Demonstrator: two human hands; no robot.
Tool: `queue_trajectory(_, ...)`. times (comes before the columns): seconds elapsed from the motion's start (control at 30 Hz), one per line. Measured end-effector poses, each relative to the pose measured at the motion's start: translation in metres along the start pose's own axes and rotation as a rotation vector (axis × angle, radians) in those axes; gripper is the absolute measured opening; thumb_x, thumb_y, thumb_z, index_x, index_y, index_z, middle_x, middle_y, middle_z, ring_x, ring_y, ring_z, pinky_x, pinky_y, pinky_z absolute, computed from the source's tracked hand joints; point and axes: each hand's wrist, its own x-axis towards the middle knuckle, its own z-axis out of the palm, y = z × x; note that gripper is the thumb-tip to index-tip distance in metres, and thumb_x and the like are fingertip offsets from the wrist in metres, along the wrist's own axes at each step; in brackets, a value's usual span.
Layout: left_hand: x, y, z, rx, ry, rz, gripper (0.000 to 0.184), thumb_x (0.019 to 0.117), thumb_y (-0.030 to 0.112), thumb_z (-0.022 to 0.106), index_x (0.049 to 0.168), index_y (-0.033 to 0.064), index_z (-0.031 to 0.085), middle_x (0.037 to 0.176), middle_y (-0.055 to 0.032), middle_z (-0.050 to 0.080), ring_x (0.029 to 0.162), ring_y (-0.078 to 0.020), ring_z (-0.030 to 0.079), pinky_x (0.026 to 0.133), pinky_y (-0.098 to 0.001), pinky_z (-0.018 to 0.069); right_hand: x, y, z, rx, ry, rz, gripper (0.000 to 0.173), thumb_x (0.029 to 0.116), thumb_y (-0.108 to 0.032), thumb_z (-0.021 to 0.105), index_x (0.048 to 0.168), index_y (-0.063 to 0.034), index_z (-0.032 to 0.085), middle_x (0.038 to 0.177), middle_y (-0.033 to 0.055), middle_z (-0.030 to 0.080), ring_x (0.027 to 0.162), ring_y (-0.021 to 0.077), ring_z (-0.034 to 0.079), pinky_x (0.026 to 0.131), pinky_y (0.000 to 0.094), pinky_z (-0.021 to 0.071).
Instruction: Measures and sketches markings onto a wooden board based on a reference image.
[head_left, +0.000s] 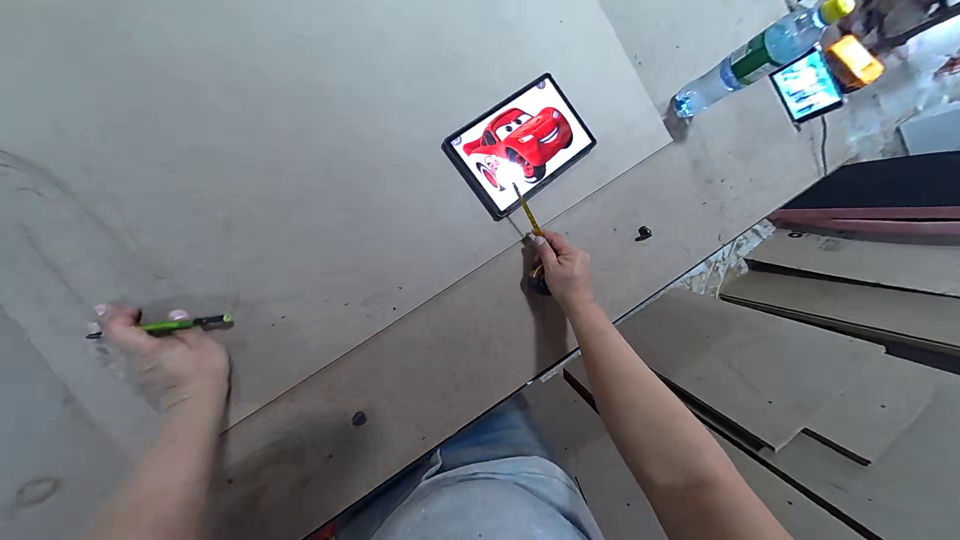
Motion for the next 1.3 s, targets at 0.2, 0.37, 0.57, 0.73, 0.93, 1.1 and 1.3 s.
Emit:
queue_trajectory(0.2,0.000,0.034,0.022,0.139,0.016,-0.092,0.058,0.1059,0.033,0.046,0.157,0.0077,0.035,0.161,-0.0161,0.040,0.152,-0.0326,0.034,0.124,-0.0482,0.0277,0.025,0.009,-0.006,-0.030,-0.058,-0.066,0.030,0.1065,-0.033,0.055,0.126,-0.0223,0.075,0.091,-0.0019,0.078,0.079,0.0092,0.073,0.074,0.0387,0.0609)
queue_trajectory(0.37,0.003,0.029,0.025,0.176,0.023,-0.089,0.059,0.1059,0.033,0.045,0.158,0.0063,0.035,0.162,-0.0161,0.039,0.153,-0.0310,0.033,0.126,-0.0450,0.0255,0.023,0.014,-0.012,-0.063,-0.079,-0.108,0.032,0.1050,-0.025,0.053,0.126,-0.0177,0.075,0.092,0.0019,0.078,0.080,0.0122,0.073,0.073,0.0394,0.0605)
queue_trajectory(0.57,0.002,0.034,0.024,0.184,0.028,-0.087,0.058,0.1063,0.032,0.043,0.158,0.0062,0.035,0.161,-0.0152,0.040,0.153,-0.0303,0.032,0.126,-0.0440,0.0242,0.028,0.013,-0.014,-0.111,-0.104,-0.122,0.032,0.1061,-0.028,0.052,0.127,-0.0218,0.075,0.092,-0.0002,0.078,0.078,0.0113,0.073,0.072,0.0395,0.0605)
queue_trajectory(0.73,0.001,0.034,0.023,0.195,0.021,-0.105,0.058,0.1065,0.034,0.042,0.158,0.0076,0.034,0.161,-0.0144,0.041,0.152,-0.0300,0.034,0.125,-0.0443,0.0264,0.027,0.013,-0.014,-0.120,-0.113,-0.109,0.032,0.1063,-0.027,0.052,0.129,-0.0219,0.075,0.091,0.0003,0.078,0.079,0.0115,0.073,0.072,0.0391,0.0603)
queue_trajectory(0.93,0.006,0.022,0.027,0.214,0.031,-0.086,0.059,0.1061,0.035,0.044,0.158,0.0073,0.035,0.161,-0.0135,0.041,0.153,-0.0294,0.032,0.126,-0.0431,0.0245,0.027,0.012,-0.014,-0.135,-0.115,-0.122,0.033,0.1060,-0.024,0.052,0.130,-0.0218,0.074,0.089,0.0016,0.078,0.077,0.0129,0.073,0.071,0.0399,0.0600)
queue_trajectory(1.1,0.007,0.023,0.027,0.213,0.034,-0.084,0.059,0.1048,0.035,0.046,0.156,0.0083,0.037,0.162,-0.0121,0.040,0.153,-0.0287,0.032,0.126,-0.0416,0.0234,0.027,0.012,-0.012,-0.144,-0.113,-0.107,0.033,0.1062,-0.026,0.051,0.130,-0.0231,0.074,0.089,0.0006,0.078,0.077,0.0123,0.073,0.070,0.0395,0.0598)
queue_trajectory(1.3,0.004,0.029,0.025,0.208,0.017,-0.115,0.059,0.1053,0.037,0.044,0.157,0.0097,0.036,0.163,-0.0112,0.038,0.154,-0.0281,0.030,0.126,-0.0437,0.0241,0.026,0.010,-0.012,-0.150,-0.112,-0.101,0.033,0.1063,-0.026,0.052,0.130,-0.0224,0.074,0.092,0.0018,0.078,0.080,0.0134,0.073,0.073,0.0409,0.0603)
